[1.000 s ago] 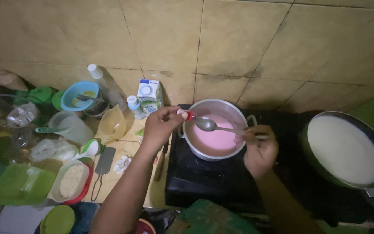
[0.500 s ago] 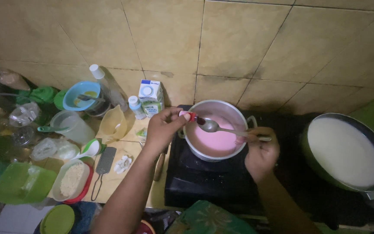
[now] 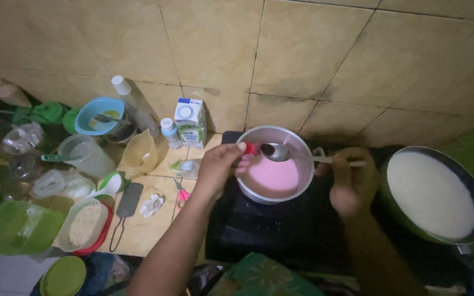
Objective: Mixing food coloring and powder into a pot on a stove
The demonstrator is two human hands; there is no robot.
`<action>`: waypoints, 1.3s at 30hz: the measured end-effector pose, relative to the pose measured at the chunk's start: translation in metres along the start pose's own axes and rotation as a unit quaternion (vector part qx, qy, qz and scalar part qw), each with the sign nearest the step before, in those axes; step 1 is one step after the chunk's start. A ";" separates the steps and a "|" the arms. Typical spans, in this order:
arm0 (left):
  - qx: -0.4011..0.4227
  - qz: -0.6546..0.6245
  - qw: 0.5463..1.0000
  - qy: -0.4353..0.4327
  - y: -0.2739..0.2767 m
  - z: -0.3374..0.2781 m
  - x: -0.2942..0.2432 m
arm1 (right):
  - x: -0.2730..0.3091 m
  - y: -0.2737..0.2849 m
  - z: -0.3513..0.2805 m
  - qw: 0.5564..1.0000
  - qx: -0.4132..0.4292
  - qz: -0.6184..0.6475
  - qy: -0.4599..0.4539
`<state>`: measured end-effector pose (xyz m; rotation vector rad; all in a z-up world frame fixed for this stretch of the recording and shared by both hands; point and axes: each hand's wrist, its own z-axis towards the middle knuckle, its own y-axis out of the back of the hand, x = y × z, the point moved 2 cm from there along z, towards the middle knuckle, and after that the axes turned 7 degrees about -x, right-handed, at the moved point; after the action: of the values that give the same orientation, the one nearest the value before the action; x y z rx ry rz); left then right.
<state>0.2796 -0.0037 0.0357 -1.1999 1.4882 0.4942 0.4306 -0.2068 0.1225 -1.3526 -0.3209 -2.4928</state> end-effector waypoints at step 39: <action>0.001 -0.093 0.995 0.039 0.014 -0.027 -0.023 | -0.046 0.027 0.040 0.881 0.145 -0.442 -0.085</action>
<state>0.2516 -0.0109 0.0601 -1.3546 1.4239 0.3231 0.4949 -0.2120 0.1062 -1.5028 -1.5996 -2.7763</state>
